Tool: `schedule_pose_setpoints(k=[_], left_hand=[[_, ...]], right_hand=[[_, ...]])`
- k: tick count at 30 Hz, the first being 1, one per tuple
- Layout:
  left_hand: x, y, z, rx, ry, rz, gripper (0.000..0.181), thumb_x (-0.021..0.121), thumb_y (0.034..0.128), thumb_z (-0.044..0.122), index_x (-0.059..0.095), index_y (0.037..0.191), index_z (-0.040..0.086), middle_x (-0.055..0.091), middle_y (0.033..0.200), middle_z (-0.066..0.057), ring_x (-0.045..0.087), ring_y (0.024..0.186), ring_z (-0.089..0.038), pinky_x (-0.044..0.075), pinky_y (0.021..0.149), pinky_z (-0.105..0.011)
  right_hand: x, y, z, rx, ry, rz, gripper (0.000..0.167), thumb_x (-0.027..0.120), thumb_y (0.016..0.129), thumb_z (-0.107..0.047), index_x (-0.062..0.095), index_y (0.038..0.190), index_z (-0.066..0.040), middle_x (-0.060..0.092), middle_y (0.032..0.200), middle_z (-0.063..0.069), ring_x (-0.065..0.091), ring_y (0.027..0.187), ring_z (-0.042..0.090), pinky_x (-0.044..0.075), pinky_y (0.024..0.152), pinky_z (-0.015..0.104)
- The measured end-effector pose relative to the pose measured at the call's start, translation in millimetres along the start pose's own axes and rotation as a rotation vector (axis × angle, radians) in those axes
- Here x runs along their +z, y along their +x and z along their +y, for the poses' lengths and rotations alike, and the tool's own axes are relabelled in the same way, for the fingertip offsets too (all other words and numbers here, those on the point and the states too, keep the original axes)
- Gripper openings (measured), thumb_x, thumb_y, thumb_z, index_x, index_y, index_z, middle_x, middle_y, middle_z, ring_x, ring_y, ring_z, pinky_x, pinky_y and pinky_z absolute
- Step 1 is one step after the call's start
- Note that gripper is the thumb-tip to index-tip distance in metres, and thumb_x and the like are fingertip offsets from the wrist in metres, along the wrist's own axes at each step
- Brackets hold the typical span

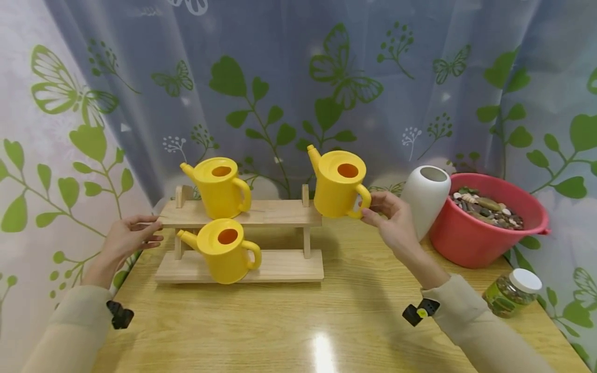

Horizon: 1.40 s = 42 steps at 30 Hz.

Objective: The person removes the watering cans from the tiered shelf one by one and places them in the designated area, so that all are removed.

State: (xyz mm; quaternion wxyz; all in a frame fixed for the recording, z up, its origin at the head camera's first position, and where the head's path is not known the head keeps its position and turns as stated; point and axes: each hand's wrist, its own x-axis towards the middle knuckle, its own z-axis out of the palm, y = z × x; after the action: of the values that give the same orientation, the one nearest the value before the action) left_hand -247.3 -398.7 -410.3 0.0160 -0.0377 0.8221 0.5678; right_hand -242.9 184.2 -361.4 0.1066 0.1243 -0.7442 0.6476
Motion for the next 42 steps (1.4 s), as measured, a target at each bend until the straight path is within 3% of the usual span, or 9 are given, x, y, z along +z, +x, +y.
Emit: schedule_pose_setpoints(k=[7, 13, 20, 26, 36, 42], left_hand=[[1.4, 0.8, 1.4, -0.003, 0.003, -0.001, 0.050, 0.067, 0.1053, 0.031, 0.054, 0.143, 0.001, 0.071, 0.093, 0.025, 0.077, 0.086, -0.004, 0.070, 0.085, -0.028], [1.0, -0.1, 5.1, -0.019, 0.016, -0.014, 0.056, 0.065, 0.1061, 0.032, 0.050, 0.146, -0.004, 0.070, 0.093, 0.024, 0.077, 0.088, -0.004, 0.070, 0.087, -0.029], [1.5, 0.7, 8.8, -0.024, 0.058, -0.019, 0.068, 0.062, 0.1075, 0.033, 0.039, 0.155, -0.010, 0.068, 0.093, 0.026, 0.076, 0.089, -0.002, 0.069, 0.090, -0.030], [-0.4, 1.6, 7.3, -0.020, 0.047, -0.025, 0.066, 0.060, 0.1089, 0.029, 0.037, 0.155, -0.012, 0.068, 0.093, 0.026, 0.075, 0.085, -0.001, 0.069, 0.087, -0.027], [-0.9, 0.6, 6.7, -0.025, 0.052, -0.022, 0.064, 0.061, 0.1084, 0.029, 0.040, 0.154, -0.010, 0.068, 0.092, 0.026, 0.076, 0.086, -0.002, 0.070, 0.087, -0.028], [-1.2, -0.3, 6.6, -0.027, 0.049, -0.033, 0.064, 0.061, 0.1085, 0.029, 0.039, 0.154, -0.011, 0.068, 0.093, 0.026, 0.076, 0.086, -0.001, 0.070, 0.086, -0.028]], right_hand=[[-6, -10.4, 28, 0.049, -0.014, 0.077, 0.029, 0.069, 0.098, 0.005, 0.064, 0.126, 0.010, 0.071, 0.102, -0.015, 0.070, 0.094, 0.002, 0.067, 0.084, 0.019], [-2, -15.2, 61, 0.121, -0.057, 0.099, 0.031, 0.072, 0.098, 0.000, 0.066, 0.127, 0.008, 0.069, 0.101, -0.013, 0.070, 0.093, 0.005, 0.067, 0.082, 0.017], [8, -21.2, 88, 0.192, -0.061, 0.113, 0.030, 0.070, 0.097, 0.006, 0.065, 0.126, 0.010, 0.071, 0.113, 0.015, 0.069, 0.086, 0.001, 0.066, 0.077, 0.016], [19, -26.1, 99, 0.213, -0.076, 0.127, 0.029, 0.071, 0.097, 0.005, 0.067, 0.126, 0.010, 0.068, 0.123, 0.031, 0.067, 0.084, 0.000, 0.065, 0.073, 0.014], [36, -23.0, 112, 0.262, -0.091, 0.112, 0.028, 0.074, 0.096, 0.002, 0.069, 0.123, 0.006, 0.071, 0.120, 0.028, 0.068, 0.087, 0.005, 0.067, 0.075, 0.020], [43, -21.4, 118, 0.274, -0.112, 0.092, 0.028, 0.076, 0.095, 0.000, 0.071, 0.122, 0.005, 0.072, 0.119, 0.027, 0.070, 0.086, 0.007, 0.065, 0.075, 0.017]])
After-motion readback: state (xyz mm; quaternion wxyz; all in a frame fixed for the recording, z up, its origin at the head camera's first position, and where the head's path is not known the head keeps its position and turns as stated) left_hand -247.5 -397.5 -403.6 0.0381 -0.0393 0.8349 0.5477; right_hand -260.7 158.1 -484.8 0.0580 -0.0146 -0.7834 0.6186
